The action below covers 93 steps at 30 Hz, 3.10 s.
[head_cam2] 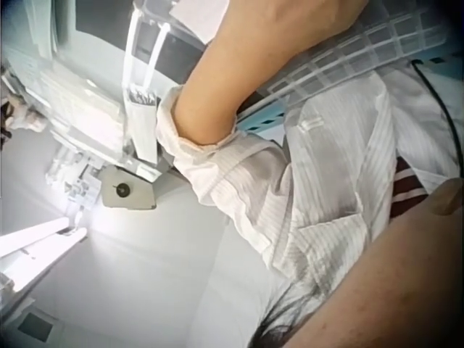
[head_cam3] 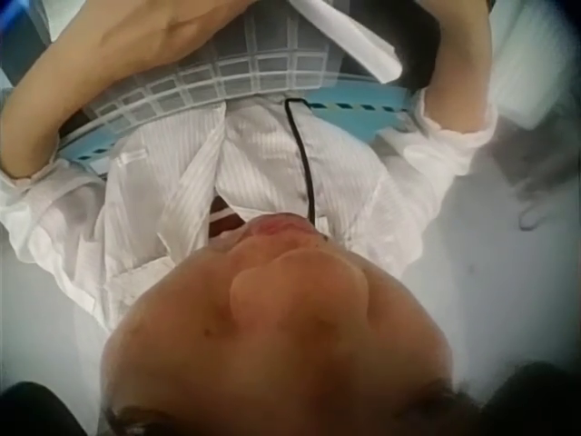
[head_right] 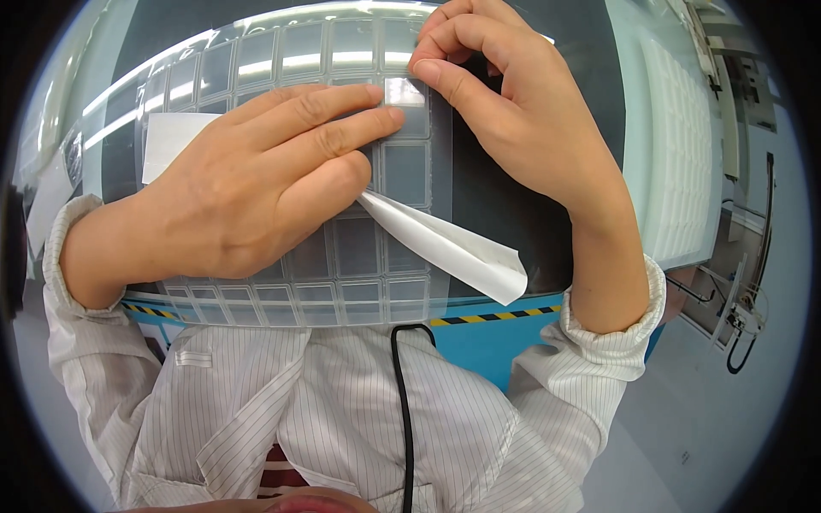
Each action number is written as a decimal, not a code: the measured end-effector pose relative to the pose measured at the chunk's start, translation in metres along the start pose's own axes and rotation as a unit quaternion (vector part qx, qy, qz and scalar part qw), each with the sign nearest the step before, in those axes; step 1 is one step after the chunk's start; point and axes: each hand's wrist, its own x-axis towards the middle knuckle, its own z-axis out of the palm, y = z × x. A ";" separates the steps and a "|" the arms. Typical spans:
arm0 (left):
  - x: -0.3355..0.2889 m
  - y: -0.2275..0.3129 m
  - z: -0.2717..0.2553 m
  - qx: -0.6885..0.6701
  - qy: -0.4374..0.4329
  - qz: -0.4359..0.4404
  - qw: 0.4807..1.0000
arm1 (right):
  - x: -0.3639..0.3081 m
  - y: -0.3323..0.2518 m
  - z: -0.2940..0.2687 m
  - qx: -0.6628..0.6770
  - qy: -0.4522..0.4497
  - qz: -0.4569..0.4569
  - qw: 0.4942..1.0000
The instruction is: The recorder is peeling adhesive backing and applying protective tape to a tray containing small electronic components.
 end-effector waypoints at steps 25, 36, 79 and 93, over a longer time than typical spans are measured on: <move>0.007 -0.008 -0.011 -0.039 -0.028 -0.032 0.998 | 0.004 0.010 0.018 -0.044 0.140 -0.012 0.989; 0.011 -0.004 -0.044 -0.127 0.017 -0.233 0.964 | -0.009 -0.056 -0.002 0.034 0.029 0.008 0.999; -0.012 0.005 -0.025 -0.039 -0.082 -0.086 0.992 | 0.053 0.035 0.038 0.438 -0.052 -0.353 0.825; -0.003 -0.008 -0.007 -0.004 -0.037 -0.062 0.997 | 0.020 0.003 0.012 0.142 -0.003 -0.104 0.984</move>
